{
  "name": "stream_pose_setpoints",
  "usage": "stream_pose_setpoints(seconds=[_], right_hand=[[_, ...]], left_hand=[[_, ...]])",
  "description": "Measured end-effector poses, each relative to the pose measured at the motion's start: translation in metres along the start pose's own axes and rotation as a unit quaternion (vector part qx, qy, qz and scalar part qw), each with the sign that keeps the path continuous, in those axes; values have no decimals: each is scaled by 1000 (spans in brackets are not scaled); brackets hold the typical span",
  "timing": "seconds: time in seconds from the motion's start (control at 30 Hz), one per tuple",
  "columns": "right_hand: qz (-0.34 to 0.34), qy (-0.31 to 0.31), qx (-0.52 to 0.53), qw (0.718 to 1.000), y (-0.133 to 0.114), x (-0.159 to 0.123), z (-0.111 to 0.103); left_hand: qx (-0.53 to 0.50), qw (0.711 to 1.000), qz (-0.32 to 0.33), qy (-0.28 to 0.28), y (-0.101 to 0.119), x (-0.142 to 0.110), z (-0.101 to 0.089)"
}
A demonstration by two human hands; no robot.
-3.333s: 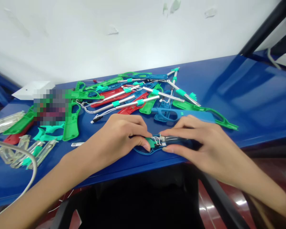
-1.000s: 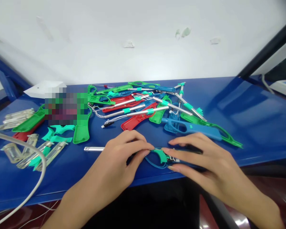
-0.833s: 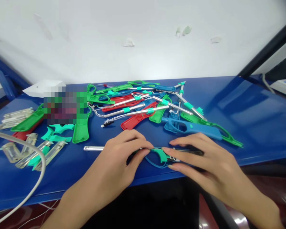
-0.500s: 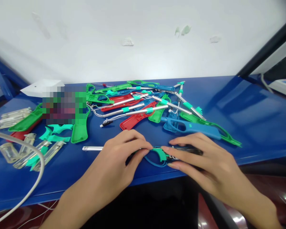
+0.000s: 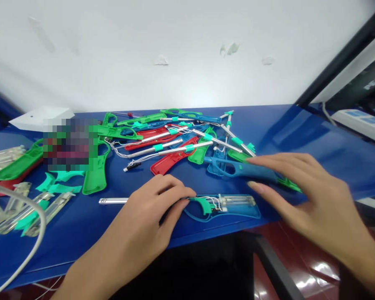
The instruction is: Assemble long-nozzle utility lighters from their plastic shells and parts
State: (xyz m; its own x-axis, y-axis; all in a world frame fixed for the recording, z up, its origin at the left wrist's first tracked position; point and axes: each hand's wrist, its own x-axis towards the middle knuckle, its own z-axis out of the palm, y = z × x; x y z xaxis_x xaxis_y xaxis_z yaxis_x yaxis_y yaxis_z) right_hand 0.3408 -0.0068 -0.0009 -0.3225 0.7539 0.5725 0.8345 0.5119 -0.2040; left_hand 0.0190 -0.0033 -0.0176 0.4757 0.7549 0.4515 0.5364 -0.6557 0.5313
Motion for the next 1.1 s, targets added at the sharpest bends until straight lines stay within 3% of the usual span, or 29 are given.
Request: stream_pose_setpoints(seconds=[0.1, 0.37, 0.53, 0.8, 1.1], right_hand=[[-14, -46, -19, 999, 21, 3, 1], [4, -31, -1, 1000, 32, 1, 6], [49, -11, 23, 999, 17, -3, -9], [-17, -69, 107, 992, -32, -8, 7], [-11, -72, 130, 989, -31, -10, 15]], left_hand=[[9, 1000, 4, 7, 2, -1, -2], [80, 996, -40, -20, 3, -24, -22], [82, 996, -39, -6, -3, -30, -22], [30, 999, -28, 23, -13, -26, -21], [50, 997, -58, 26, -12, -28, -23]])
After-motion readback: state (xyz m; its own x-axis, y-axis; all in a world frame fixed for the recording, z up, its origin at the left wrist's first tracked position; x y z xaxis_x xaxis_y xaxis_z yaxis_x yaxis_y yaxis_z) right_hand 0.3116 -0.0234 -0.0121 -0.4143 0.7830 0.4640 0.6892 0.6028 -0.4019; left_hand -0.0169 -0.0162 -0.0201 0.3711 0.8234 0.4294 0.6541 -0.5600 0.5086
